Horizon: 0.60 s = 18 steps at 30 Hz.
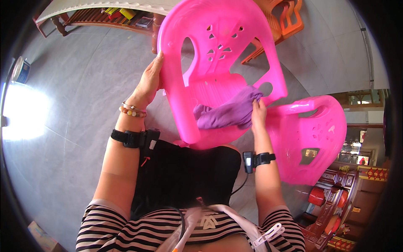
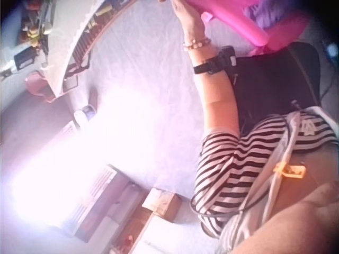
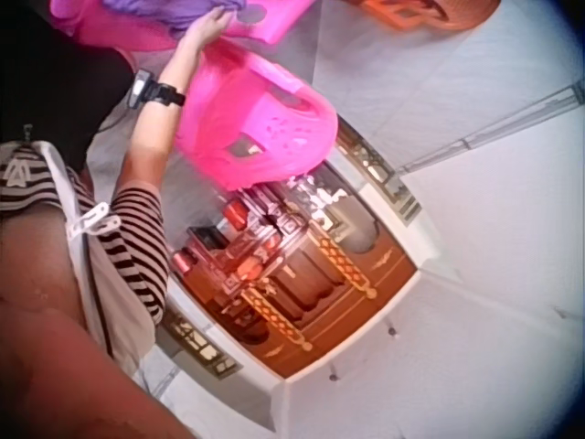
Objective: Wiping a small pink plastic chair with a purple cloth.
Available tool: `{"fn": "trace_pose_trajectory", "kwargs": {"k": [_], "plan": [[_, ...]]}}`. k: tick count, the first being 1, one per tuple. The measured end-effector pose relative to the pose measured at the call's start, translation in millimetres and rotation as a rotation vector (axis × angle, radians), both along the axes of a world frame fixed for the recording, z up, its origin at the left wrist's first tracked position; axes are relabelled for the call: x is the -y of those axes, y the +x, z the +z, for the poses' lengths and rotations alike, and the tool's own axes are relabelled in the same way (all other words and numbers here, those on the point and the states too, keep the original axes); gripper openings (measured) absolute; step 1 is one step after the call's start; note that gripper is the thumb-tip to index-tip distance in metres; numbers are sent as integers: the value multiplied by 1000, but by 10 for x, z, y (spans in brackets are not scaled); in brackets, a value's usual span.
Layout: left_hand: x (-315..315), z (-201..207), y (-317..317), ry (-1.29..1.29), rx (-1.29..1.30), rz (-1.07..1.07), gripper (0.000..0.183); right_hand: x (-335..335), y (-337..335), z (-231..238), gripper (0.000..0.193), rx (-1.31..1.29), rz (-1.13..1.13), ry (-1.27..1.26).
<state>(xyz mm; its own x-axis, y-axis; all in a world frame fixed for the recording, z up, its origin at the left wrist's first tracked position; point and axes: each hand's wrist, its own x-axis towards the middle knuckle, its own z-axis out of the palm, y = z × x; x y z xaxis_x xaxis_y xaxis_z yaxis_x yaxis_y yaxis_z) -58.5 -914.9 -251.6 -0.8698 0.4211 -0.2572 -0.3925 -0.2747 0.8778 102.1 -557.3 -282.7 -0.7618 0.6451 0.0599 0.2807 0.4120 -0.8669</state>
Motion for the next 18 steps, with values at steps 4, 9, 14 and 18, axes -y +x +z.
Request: {"fn": "trace_pose_trajectory", "kwargs": {"k": [4,9,14,18], "plan": [[-67,41,-80,-23,17,40,63,189,-194,-190,23,294,401,132],[-92,138,85,-43,148,161,68,1214,-218,-482,56,323,1198,725],[-104,44,310,163,300,51,65,544,-912,-842,51,476,814,1049],[69,18,417,192,292,-105,63,11,-986,-889,52,596,470,965]]}}
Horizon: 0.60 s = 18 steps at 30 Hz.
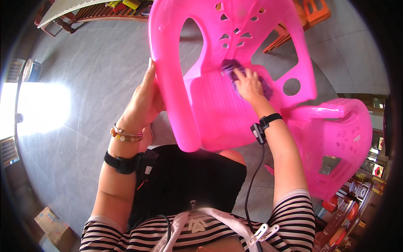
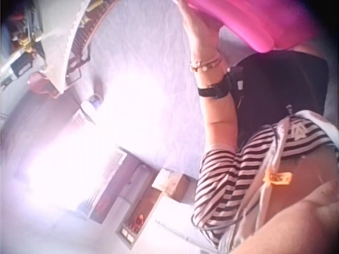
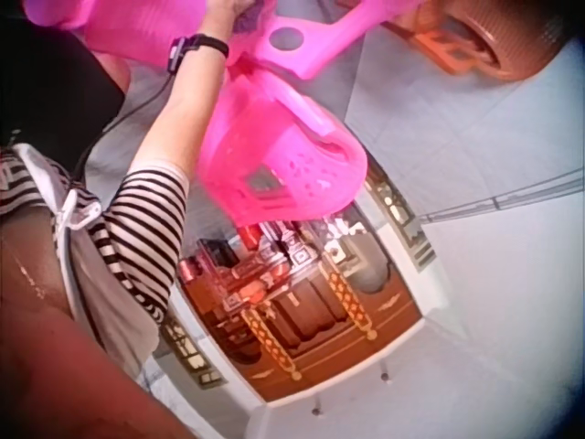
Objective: Wiping a small pink plastic chair with a purple cloth.
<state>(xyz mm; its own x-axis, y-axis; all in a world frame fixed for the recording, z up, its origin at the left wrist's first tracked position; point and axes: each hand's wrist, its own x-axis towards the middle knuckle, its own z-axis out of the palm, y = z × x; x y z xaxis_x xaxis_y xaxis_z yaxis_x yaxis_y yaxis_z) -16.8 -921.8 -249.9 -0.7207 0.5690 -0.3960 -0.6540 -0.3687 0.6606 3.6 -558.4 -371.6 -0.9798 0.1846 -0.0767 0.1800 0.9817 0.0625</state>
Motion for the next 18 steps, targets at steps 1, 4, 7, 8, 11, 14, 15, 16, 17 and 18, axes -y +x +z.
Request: {"fn": "trace_pose_trajectory", "kwargs": {"k": [1,4,7,8,11,14,15,16,17,18], "plan": [[-12,34,41,-58,-5,27,60,-127,15,-21,55,-18,-86,74],[-6,100,162,-131,2,51,57,-238,-81,4,57,-74,-414,58],[-38,159,447,-249,-37,-6,56,-260,-143,-57,60,-86,-456,46],[-35,176,561,-354,-88,-40,57,-272,-138,-70,60,-100,-466,47],[65,120,667,-263,-52,-164,61,-234,-69,-132,54,-150,-325,108],[34,155,710,-261,-81,-192,61,144,93,-26,47,5,-125,-149],[-2,183,712,-288,-110,-189,61,261,198,-49,45,-3,-9,-177],[-7,212,714,-287,-117,-193,61,433,301,-84,43,-13,111,-210],[22,208,723,-312,-107,-119,59,747,383,8,46,38,216,-261],[39,203,735,-331,-95,-50,58,1002,498,125,49,91,315,-306]]}}
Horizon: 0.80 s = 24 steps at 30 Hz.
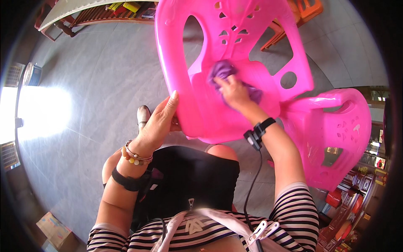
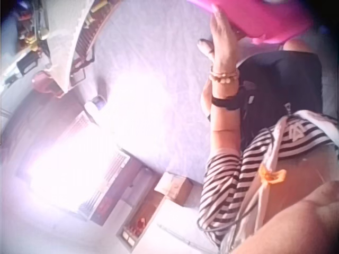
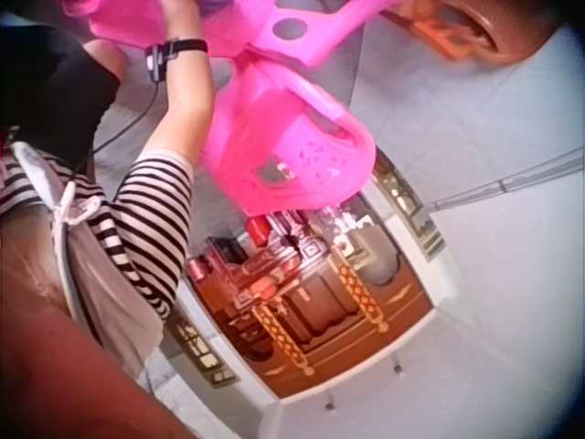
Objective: Wiping a small pink plastic chair with a purple cloth.
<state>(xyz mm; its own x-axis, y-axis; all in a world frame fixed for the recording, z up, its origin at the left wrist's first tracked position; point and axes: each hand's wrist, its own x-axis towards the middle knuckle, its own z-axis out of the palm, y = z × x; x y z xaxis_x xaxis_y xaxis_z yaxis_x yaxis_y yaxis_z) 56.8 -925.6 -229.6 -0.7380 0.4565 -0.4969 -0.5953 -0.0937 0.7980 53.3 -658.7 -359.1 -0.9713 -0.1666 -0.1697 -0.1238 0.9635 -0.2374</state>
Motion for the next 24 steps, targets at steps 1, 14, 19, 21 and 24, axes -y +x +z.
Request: {"fn": "trace_pose_trajectory", "kwargs": {"k": [1,14,19,21,24], "plan": [[21,0,-33,6,-4,-6,58,82,127,7,51,-52,145,-119],[527,-124,-431,-176,-189,304,48,-616,60,49,60,74,-160,349],[444,-180,-421,-121,-241,408,48,-56,-163,-125,62,95,-161,98],[481,-225,-469,-131,-245,404,48,324,-143,-44,65,118,-4,11],[485,-295,-489,-114,-274,383,48,635,-97,-77,69,131,124,-115]]}}
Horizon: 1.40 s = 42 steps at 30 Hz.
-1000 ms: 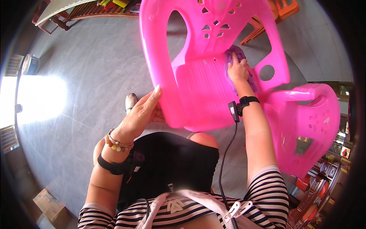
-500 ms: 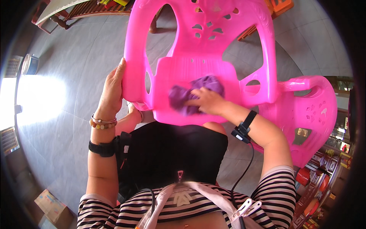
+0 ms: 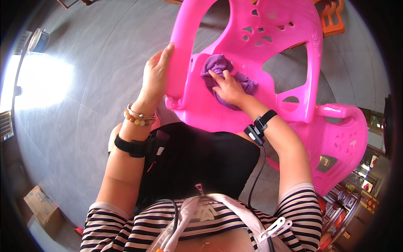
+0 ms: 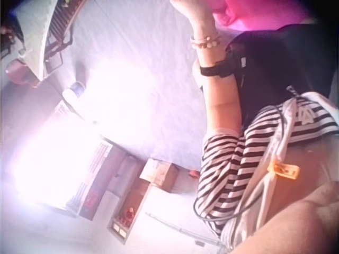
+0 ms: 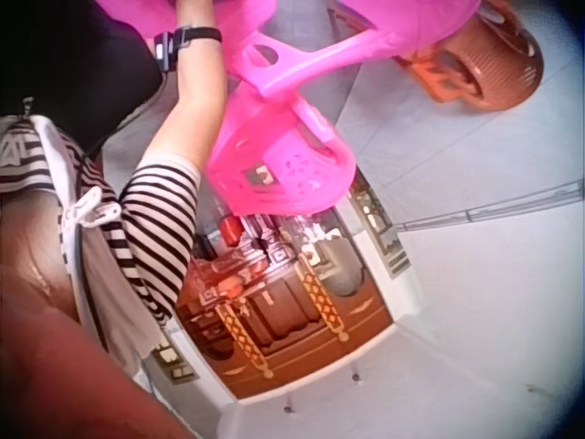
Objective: Wiping a small pink plastic chair with a purple cloth.
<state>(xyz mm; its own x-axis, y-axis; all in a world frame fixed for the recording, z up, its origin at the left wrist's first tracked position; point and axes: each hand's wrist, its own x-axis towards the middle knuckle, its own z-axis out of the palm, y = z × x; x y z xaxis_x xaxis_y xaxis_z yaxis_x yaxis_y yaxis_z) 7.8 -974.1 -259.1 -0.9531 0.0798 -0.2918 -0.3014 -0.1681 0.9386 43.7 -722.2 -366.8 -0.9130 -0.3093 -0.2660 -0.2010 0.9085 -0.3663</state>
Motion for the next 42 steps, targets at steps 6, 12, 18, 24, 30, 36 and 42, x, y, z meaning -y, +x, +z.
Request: {"fn": "trace_pose_trajectory", "kwargs": {"k": [6,12,18,24,30,36,42], "plan": [[-11,-21,-52,-28,-40,8,45,-43,-69,-92,69,-44,-18,-99],[-73,-120,-97,-57,-92,72,53,-95,-71,-178,66,-84,-27,-157],[-103,-163,-175,-65,-98,95,54,170,63,91,56,6,51,-306],[-29,-102,-393,-179,-91,57,53,181,513,285,52,165,413,-285],[-27,-50,-412,-204,-89,10,54,-626,795,459,49,445,453,-14],[-21,-27,-415,-262,-56,13,53,-1308,1043,628,37,529,282,242],[-71,-21,-433,-307,-87,35,51,-1376,1221,632,25,322,170,194]]}}
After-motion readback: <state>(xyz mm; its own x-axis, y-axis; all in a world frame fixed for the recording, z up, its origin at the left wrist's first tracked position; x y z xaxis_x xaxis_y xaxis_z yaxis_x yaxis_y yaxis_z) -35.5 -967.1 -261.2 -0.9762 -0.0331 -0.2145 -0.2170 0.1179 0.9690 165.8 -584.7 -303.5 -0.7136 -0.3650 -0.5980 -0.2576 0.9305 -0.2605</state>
